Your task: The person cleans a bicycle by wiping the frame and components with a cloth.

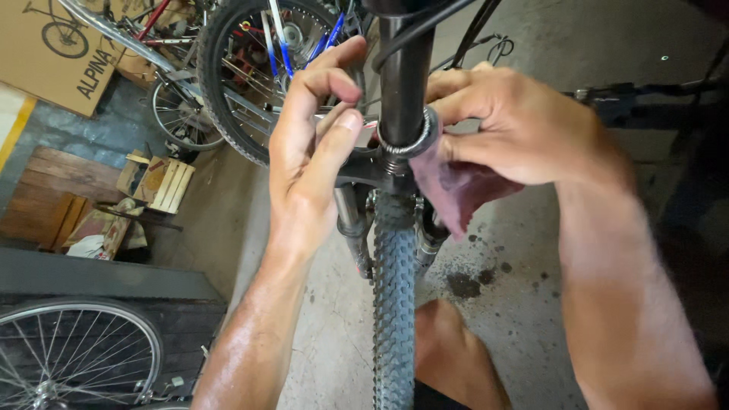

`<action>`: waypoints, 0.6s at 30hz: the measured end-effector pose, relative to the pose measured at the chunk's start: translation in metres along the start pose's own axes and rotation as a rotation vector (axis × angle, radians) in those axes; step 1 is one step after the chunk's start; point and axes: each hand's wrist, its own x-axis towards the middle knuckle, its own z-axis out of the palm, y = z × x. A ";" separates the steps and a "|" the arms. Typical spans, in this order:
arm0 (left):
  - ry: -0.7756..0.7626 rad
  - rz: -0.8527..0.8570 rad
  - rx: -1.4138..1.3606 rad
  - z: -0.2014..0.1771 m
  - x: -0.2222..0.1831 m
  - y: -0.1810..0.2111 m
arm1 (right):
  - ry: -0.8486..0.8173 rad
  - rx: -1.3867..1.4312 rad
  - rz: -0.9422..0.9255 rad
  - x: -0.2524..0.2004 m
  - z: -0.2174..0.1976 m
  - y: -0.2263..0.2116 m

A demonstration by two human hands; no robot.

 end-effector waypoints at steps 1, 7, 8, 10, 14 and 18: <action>0.007 0.004 -0.002 0.001 0.001 0.001 | 0.003 0.059 -0.010 0.000 -0.002 0.005; 0.091 -0.012 -0.026 0.007 0.005 -0.009 | 0.002 0.182 0.033 0.001 0.006 -0.008; 0.131 -0.019 -0.035 0.008 0.003 -0.010 | -0.004 0.197 0.042 0.003 0.010 -0.012; 0.171 -0.008 -0.080 0.010 0.002 -0.017 | 0.047 0.135 0.119 0.003 0.016 -0.021; 0.219 0.006 -0.123 0.011 -0.001 -0.018 | 0.310 0.175 0.583 0.011 0.045 -0.044; 0.166 0.003 -0.120 0.005 0.003 -0.029 | 0.474 0.003 0.370 0.003 0.057 -0.048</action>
